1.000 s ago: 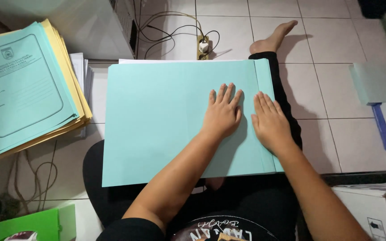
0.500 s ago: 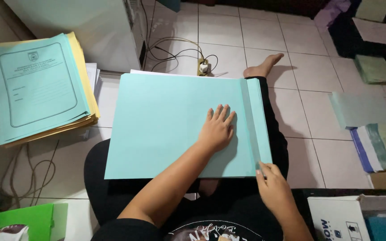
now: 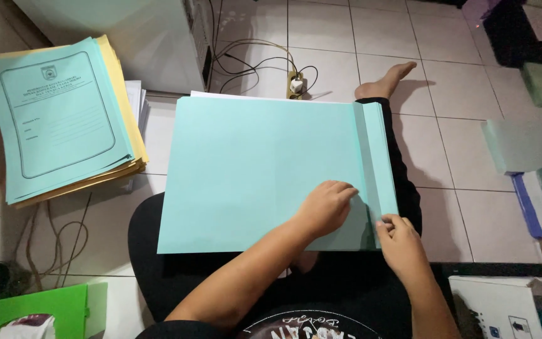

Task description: Folding light blue paper folders along pre-scored lines and stacking them on the floor.

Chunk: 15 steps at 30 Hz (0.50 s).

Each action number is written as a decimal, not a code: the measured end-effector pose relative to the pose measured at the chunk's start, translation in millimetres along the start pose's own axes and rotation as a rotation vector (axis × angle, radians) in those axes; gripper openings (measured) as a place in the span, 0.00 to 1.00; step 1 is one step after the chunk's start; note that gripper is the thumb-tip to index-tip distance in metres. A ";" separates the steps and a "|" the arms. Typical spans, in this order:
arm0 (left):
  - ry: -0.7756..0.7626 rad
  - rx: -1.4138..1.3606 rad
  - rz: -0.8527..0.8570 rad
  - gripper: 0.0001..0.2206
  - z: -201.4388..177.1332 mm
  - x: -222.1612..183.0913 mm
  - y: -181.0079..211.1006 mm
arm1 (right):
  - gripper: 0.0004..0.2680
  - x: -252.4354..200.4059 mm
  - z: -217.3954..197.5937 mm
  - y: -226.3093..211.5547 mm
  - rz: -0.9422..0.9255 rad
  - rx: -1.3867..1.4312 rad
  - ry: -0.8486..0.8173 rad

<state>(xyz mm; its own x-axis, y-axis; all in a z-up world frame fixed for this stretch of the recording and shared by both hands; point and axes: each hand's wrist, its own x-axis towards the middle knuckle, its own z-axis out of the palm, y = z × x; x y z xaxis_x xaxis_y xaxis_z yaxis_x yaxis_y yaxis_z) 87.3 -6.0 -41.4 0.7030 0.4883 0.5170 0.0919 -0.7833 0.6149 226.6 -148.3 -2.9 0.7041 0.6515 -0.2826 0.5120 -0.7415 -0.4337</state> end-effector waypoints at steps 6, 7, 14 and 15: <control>-0.271 0.086 -0.519 0.25 54.7 32.8 22.1 | 0.15 14.0 1.0 18.0 -0.133 -0.014 0.012; -0.273 0.084 -0.517 0.25 56.1 36.8 23.6 | 0.15 8.0 -1.4 13.0 -0.130 -0.013 0.014; -0.047 -0.182 -0.588 0.35 62.8 40.6 28.6 | 0.17 -0.4 17.4 35.0 -0.394 0.111 0.213; -0.045 -0.301 -0.659 0.38 58.6 42.2 30.5 | 0.19 -5.6 17.1 32.5 -0.379 0.148 0.201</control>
<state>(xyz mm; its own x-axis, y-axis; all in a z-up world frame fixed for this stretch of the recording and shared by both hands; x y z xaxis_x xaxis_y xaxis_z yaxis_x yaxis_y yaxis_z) 161.1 -31.8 -35.7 0.5977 0.8008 -0.0382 0.3129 -0.1892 0.9307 230.8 -173.3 -30.1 0.5697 0.8174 0.0852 0.6866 -0.4164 -0.5960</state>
